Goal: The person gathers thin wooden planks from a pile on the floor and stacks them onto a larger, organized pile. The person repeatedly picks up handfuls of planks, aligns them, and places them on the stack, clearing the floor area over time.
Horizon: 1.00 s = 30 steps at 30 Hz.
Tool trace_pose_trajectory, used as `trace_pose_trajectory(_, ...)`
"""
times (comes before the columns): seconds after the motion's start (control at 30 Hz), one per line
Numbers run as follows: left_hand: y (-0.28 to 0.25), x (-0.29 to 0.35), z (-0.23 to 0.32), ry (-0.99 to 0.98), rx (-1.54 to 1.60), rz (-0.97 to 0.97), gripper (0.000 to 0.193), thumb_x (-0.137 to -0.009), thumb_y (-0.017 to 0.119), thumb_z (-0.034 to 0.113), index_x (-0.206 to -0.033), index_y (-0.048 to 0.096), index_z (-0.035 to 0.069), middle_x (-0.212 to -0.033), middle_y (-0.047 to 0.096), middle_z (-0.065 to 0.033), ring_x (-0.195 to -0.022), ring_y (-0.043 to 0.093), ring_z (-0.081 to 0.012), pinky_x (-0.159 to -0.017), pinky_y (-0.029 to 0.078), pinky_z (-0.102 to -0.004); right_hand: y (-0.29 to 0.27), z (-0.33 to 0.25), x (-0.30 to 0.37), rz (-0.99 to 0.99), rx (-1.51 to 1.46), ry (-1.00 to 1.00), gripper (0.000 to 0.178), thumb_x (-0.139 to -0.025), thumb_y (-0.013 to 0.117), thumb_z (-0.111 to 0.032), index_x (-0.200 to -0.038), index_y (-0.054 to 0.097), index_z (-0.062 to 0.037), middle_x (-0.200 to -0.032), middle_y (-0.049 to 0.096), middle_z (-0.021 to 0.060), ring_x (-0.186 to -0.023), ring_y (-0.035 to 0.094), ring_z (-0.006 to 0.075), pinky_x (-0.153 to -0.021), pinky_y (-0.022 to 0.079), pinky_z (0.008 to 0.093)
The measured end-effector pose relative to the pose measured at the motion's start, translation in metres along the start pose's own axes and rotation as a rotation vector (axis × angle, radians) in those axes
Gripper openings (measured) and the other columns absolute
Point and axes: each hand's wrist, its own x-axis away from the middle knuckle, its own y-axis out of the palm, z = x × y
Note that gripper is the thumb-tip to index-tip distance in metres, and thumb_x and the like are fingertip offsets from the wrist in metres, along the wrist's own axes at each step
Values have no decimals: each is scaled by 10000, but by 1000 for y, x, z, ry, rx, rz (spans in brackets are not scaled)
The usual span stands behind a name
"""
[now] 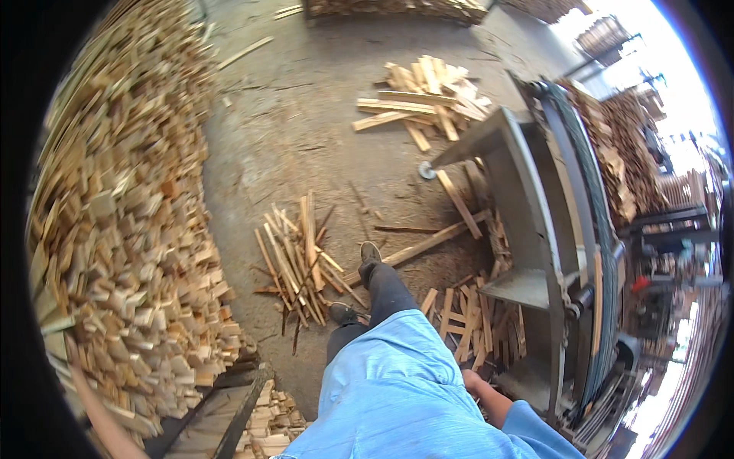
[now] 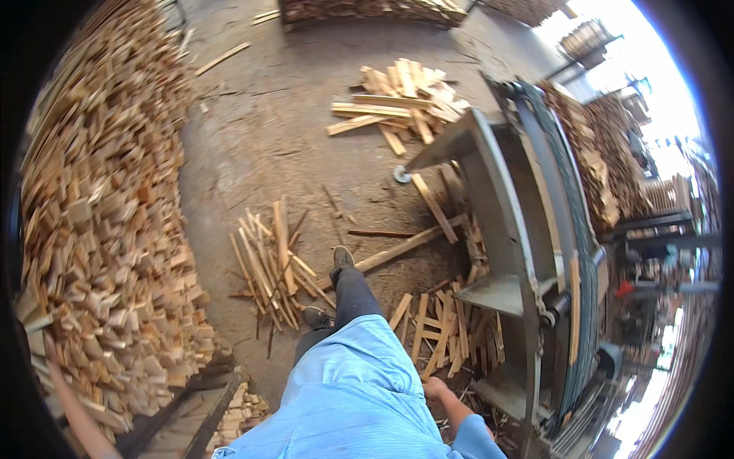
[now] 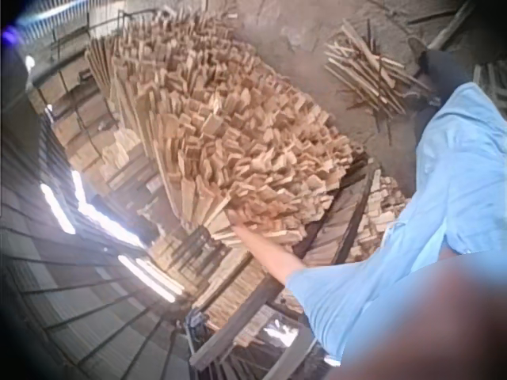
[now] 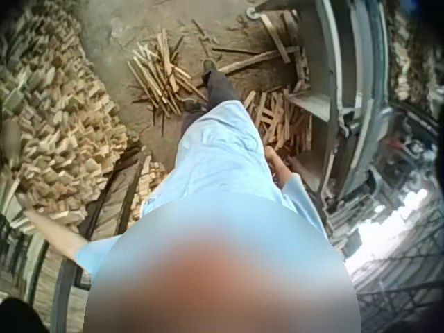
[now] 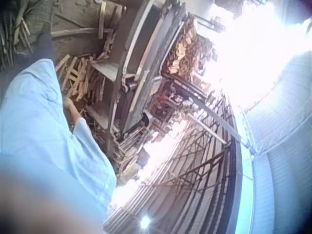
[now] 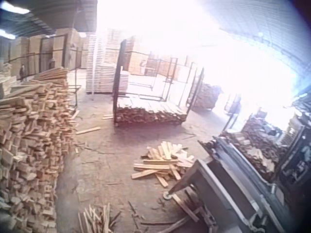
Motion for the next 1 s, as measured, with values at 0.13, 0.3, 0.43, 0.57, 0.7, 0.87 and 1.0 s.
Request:
trace_pose_trajectory(0.13, 3, -11, 7, 35, -143, -74, 612, -1044, 388, 473, -1449, 439, 17, -1430, 515, -125, -1285, 524, -283, -1019, 465, -416, 24, -6, -60, 54, -542, -191, 567, -893, 614, -461, -1205, 658, 11, -1189, 667, 238, -1108, 638, 361, -930, 489, 416)
trace_pose_trajectory(0.3, 103, 60, 70, 43, -377, -135, 580, -1043, 351, 443, -1329, 545, -24, -1286, 590, -186, -1263, 519, -300, -1041, 378, -450, -61, -42, -51, 393, -338, -57, 458, -854, 639, -346, -1183, 680, -30, -1147, 685, 216, -1027, 668, 356, -910, 507, 383)
trace_pose_trajectory(0.43, 204, 250, 243, 273, -581, 233, 509, -964, 518, 188, -1408, 437, -46, -1438, 461, -201, -1340, 441, -355, -1137, 339, -423, -99, -39, -71, 356, -769, -145, 475, -903, 615, -277, -1266, 600, 29, -977, 721, 120, -853, 704, 173, -782, 536, 322)
trace_pose_trajectory(0.57, 349, 391, 299, 262, -351, -457, 362, -854, 551, 172, -1159, 556, -22, -1302, 534, -264, -1236, 505, -433, -1016, 422, -479, -133, -40, -84, 276, -461, -208, 481, -898, 643, -280, -1258, 601, 37, -929, 726, 109, -820, 697, 190, -771, 536, 320)
trace_pose_trajectory(0.7, 477, 491, 163, -25, -259, -1015, 578, -1005, 386, 508, -1108, 649, 4, -1195, 640, -251, -1148, 612, -346, -947, 465, -461, -161, -32, -93, 156, -643, -228, 512, -882, 629, -328, -1251, 624, 27, -1136, 699, 188, -1079, 661, 285, -938, 496, 374)
trace_pose_trajectory(0.87, 538, 522, 199, -308, -99, -1074, 577, -1006, 393, 504, -1148, 628, -4, -1224, 628, -244, -1170, 597, -337, -967, 453, -451, -232, -26, -81, 200, -588, -191, 485, -905, 614, -300, -1287, 604, -1, -1058, 715, 153, -969, 683, 247, -869, 523, 376)
trace_pose_trajectory(1.0, 569, 491, 268, -262, 5, -1023, 580, -1008, 399, 500, -1181, 611, -11, -1248, 617, -239, -1187, 585, -330, -983, 443, -443, -267, 9, -119, 353, -712, -193, 375, -917, 621, -294, -1155, 658, -6, -978, 718, 115, -880, 698, 214, -836, 536, 384)
